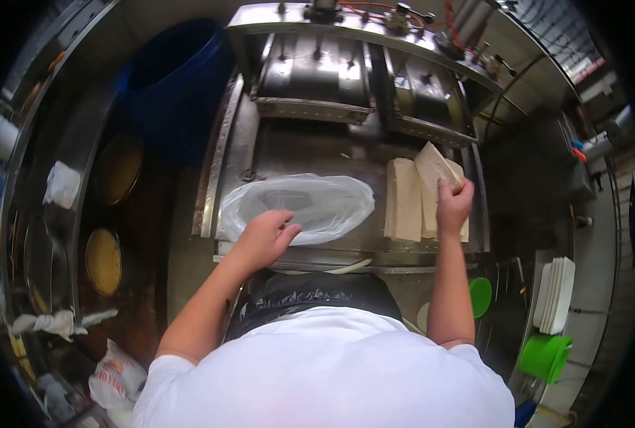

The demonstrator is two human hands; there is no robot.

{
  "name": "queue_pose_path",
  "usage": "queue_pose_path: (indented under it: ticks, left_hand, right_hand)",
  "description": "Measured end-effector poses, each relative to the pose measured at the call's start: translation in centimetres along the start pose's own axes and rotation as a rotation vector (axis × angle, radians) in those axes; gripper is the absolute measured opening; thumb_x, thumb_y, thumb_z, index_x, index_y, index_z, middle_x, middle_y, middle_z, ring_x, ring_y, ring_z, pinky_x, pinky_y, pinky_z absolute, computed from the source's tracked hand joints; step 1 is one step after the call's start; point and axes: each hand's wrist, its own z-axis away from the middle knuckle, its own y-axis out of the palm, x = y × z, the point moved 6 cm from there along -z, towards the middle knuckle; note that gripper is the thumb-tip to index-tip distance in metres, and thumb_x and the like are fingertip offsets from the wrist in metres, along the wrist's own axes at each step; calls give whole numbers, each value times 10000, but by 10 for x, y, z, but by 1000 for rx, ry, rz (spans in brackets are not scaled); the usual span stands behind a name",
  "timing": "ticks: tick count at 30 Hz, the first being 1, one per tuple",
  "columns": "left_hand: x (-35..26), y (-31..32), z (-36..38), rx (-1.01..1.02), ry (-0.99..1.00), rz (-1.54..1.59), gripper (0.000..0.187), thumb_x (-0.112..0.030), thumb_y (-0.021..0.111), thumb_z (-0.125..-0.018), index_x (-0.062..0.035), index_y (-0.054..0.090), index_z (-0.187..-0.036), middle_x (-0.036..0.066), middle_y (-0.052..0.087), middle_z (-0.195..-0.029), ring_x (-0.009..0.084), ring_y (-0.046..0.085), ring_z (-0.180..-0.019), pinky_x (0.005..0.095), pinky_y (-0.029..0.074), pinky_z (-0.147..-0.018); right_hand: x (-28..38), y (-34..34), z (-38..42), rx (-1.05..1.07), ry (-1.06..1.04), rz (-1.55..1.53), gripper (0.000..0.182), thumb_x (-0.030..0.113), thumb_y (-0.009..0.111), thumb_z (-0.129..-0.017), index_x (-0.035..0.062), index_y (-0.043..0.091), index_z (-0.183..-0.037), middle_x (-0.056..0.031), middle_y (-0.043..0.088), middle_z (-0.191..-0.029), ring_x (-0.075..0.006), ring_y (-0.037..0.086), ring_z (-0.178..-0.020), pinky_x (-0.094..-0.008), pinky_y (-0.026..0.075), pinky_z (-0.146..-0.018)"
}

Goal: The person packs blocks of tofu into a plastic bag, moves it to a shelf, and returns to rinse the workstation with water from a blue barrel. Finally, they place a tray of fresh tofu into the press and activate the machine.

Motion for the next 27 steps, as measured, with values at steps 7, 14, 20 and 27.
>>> queue_pose_path:
  ticks: [7,14,20,27]
  left_hand:
    - [18,27,-23,166,-692,1001,587,-519,567,-1094,-14,616,-1389,166,730,-1123,301,745,-1011,401,640,-787]
    - [71,-2,-11,166,-646,1281,486,-518,598,-1083,-93,577,-1318,113,674,-1111,243,692,-912,403,617,-733]
    - [86,-44,-18,-162,-681,1119,313,-383,663,-1067,-106,574,-1184,70,656,-1018,177,643,-855,359,586,-729]
    - [88,-26,15,-530,-673,808,294,-351,694,-1040,-99,543,-1029,32,606,-833,128,584,-655,317,524,-535]
  right_hand:
    - [191,-21,10,811,-316,47,379,138,806,-895,45,659,-1233,-157,710,-936,-303,701,-829,-394,558,-772]
    - [208,42,71,939,-826,-303,520,-109,772,-774,61,640,-1248,-137,685,-1209,-366,655,-1140,-445,565,-933]
    - [201,85,89,891,-935,-393,599,-152,726,-679,70,633,-1228,-113,680,-1251,-407,623,-1205,-467,552,-1025]
    - [204,73,107,797,-1313,-265,471,-10,716,-767,119,647,-1214,-93,667,-1322,-409,598,-1259,-485,532,-1071]
